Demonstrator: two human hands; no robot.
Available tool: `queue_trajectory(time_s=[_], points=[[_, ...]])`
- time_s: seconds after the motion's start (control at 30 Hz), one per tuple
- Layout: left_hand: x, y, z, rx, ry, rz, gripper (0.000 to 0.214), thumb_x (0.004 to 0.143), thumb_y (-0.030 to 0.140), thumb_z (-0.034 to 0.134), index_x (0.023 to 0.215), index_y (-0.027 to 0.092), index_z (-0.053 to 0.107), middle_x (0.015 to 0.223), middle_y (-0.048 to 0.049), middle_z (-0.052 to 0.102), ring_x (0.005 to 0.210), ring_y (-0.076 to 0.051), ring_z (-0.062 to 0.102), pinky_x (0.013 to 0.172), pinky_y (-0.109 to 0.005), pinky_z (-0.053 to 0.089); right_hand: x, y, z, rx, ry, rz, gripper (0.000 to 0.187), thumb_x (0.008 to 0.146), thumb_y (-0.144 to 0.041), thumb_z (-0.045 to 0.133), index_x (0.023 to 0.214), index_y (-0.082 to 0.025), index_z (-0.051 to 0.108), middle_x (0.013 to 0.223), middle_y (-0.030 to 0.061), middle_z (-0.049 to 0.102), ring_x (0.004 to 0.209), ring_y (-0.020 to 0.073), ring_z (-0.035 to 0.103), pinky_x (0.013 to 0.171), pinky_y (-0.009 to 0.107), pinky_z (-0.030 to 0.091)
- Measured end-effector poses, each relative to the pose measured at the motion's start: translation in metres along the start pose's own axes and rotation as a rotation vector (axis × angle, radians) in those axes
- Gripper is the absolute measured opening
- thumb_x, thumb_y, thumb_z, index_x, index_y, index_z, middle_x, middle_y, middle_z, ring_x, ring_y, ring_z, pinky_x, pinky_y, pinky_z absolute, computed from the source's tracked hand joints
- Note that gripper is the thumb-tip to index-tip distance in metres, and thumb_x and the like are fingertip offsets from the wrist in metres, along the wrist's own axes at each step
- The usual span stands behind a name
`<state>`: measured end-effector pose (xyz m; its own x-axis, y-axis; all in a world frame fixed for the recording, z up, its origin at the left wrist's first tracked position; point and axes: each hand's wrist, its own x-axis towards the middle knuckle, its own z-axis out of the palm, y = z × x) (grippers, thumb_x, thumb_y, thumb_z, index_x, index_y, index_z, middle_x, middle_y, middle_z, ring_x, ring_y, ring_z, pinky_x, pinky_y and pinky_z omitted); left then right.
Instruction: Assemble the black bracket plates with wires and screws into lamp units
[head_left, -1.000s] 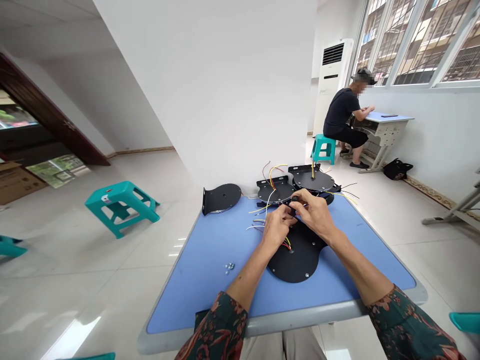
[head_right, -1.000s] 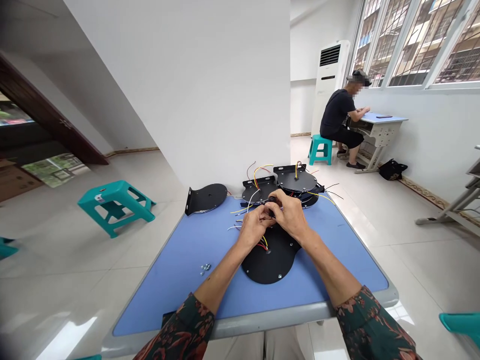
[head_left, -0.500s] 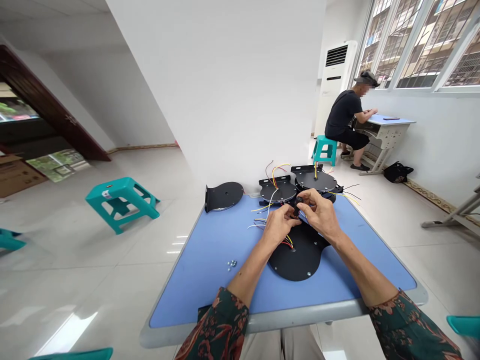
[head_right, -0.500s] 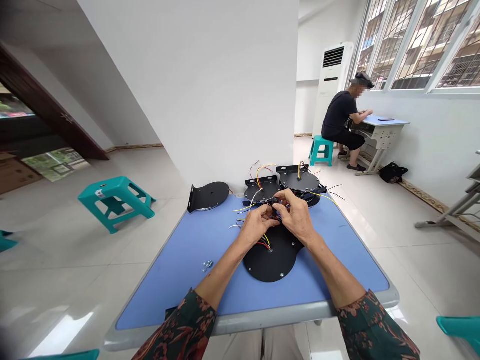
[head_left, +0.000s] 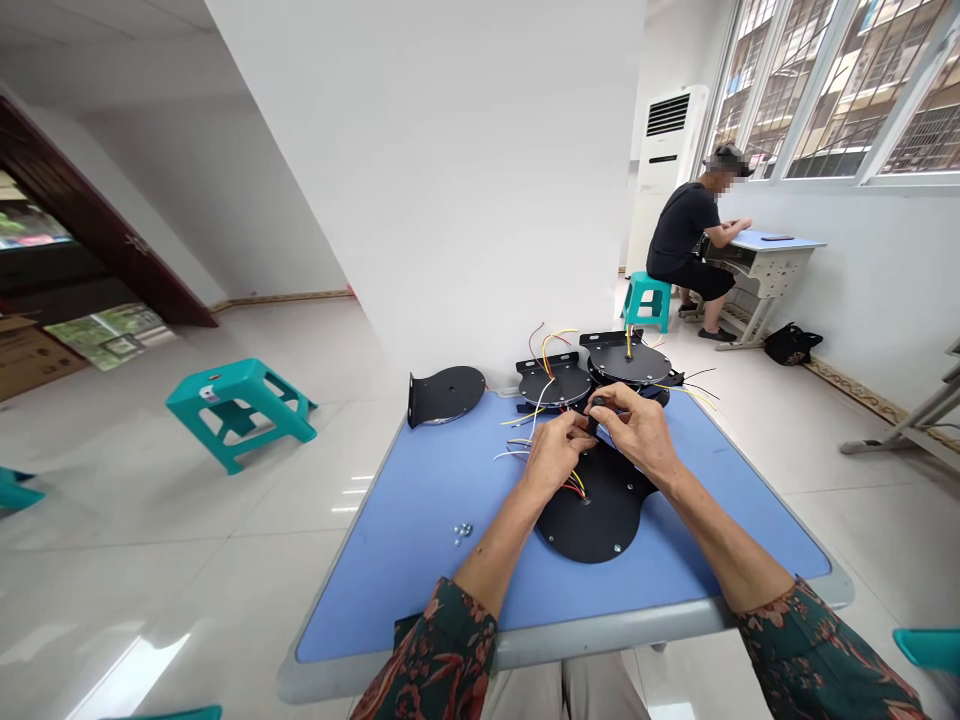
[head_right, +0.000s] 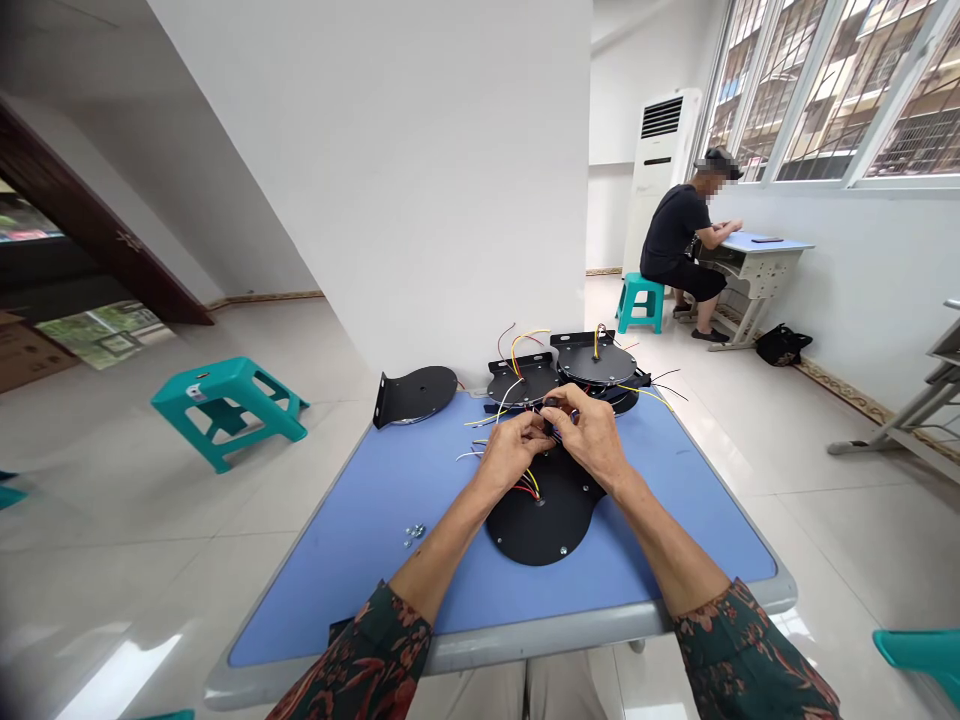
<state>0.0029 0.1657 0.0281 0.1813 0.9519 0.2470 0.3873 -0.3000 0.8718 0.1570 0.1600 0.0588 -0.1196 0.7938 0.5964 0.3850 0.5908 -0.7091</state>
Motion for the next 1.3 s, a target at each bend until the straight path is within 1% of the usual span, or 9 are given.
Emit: queue_trajectory(time_s=[0.13, 0.3, 0.43, 0.57, 0.77, 0.9, 1.0, 1.17, 1.3], points=[[0.0009, -0.0025, 0.0015, 0.056, 0.012, 0.01, 0.014, 0.072, 0.009, 0.076, 0.077, 0.018, 0.065, 0.071, 0.0046, 0.067, 0.069, -0.014, 0.062, 0.067, -0.024, 0.043, -0.0012, 0.0002, 0.002, -0.024, 0.039, 0.019, 0.018, 0.085, -0.039, 0.069, 0.086, -0.021, 0.064, 0.073, 0.0001, 0.065, 0.063, 0.0147, 0.058, 0.055, 0.025, 0.046], [0.0008, -0.0015, 0.0006, 0.088, 0.014, -0.01, 0.022, 0.074, 0.012, 0.075, 0.062, 0.016, 0.057, 0.061, 0.0058, 0.059, 0.063, -0.012, 0.057, 0.063, -0.023, 0.039, -0.0013, -0.0055, -0.0017, 0.102, -0.116, -0.031, 0.024, 0.096, -0.034, 0.053, 0.108, -0.022, 0.07, 0.102, 0.0047, 0.075, 0.083, 0.0164, 0.067, 0.065, 0.026, 0.05], [0.0006, -0.0031, 0.0012, 0.024, -0.03, -0.018, 0.012, 0.075, 0.011, 0.072, 0.068, 0.016, 0.063, 0.066, 0.0041, 0.064, 0.068, -0.014, 0.061, 0.066, -0.023, 0.042, -0.0012, -0.0058, 0.0011, 0.054, -0.045, -0.008, 0.014, 0.09, -0.033, 0.062, 0.088, -0.021, 0.069, 0.083, 0.0029, 0.071, 0.075, 0.0161, 0.063, 0.06, 0.025, 0.048], [0.0003, -0.0038, 0.0004, 0.073, -0.021, 0.024, 0.006, 0.075, 0.011, 0.071, 0.077, 0.017, 0.07, 0.074, 0.0023, 0.069, 0.075, -0.016, 0.064, 0.07, -0.024, 0.044, -0.0026, -0.0039, 0.0064, 0.049, 0.039, 0.048, 0.018, 0.085, -0.039, 0.068, 0.085, -0.021, 0.064, 0.074, 0.0007, 0.064, 0.065, 0.0147, 0.056, 0.055, 0.025, 0.047], [-0.0006, 0.0, -0.0025, 0.11, 0.0, 0.032, 0.024, 0.076, 0.014, 0.074, 0.057, 0.016, 0.059, 0.057, 0.0056, 0.059, 0.062, -0.012, 0.058, 0.063, -0.023, 0.04, -0.0023, -0.0064, 0.0027, 0.162, -0.102, 0.004, 0.023, 0.095, -0.036, 0.054, 0.103, -0.022, 0.07, 0.098, 0.0051, 0.074, 0.082, 0.0174, 0.067, 0.068, 0.027, 0.053], [0.0003, -0.0021, -0.0001, 0.031, -0.013, 0.017, 0.013, 0.075, 0.006, 0.072, 0.075, 0.017, 0.067, 0.067, 0.0036, 0.069, 0.071, -0.015, 0.067, 0.07, -0.024, 0.047, -0.0009, -0.0018, 0.0038, 0.038, 0.029, 0.038, 0.017, 0.086, -0.038, 0.067, 0.087, -0.022, 0.066, 0.077, 0.0013, 0.068, 0.067, 0.0153, 0.059, 0.06, 0.026, 0.048], [0.0021, -0.0049, 0.001, -0.001, -0.019, -0.005, 0.022, 0.071, 0.004, 0.074, 0.087, 0.018, 0.067, 0.074, 0.0028, 0.072, 0.075, -0.016, 0.069, 0.07, -0.024, 0.05, -0.0016, 0.0021, 0.006, 0.013, 0.079, 0.064, 0.022, 0.083, -0.042, 0.071, 0.084, -0.022, 0.062, 0.071, -0.0005, 0.062, 0.063, 0.0144, 0.054, 0.055, 0.025, 0.044], [0.0023, -0.0042, -0.0019, 0.077, 0.009, 0.008, 0.017, 0.072, 0.009, 0.076, 0.07, 0.017, 0.062, 0.066, 0.0053, 0.066, 0.067, -0.013, 0.063, 0.065, -0.023, 0.044, -0.0029, 0.0009, 0.0032, 0.102, -0.059, -0.007, 0.025, 0.094, -0.036, 0.056, 0.11, -0.023, 0.069, 0.103, 0.0051, 0.074, 0.081, 0.0171, 0.066, 0.067, 0.028, 0.051], [0.0006, -0.0019, -0.0024, 0.018, -0.018, -0.021, 0.017, 0.072, 0.007, 0.073, 0.073, 0.018, 0.061, 0.068, 0.0039, 0.069, 0.07, -0.015, 0.067, 0.066, -0.023, 0.046, -0.0027, -0.0003, 0.0013, 0.09, -0.033, -0.014, 0.021, 0.093, -0.031, 0.056, 0.106, -0.023, 0.072, 0.101, 0.0047, 0.076, 0.087, 0.0192, 0.07, 0.073, 0.03, 0.053]])
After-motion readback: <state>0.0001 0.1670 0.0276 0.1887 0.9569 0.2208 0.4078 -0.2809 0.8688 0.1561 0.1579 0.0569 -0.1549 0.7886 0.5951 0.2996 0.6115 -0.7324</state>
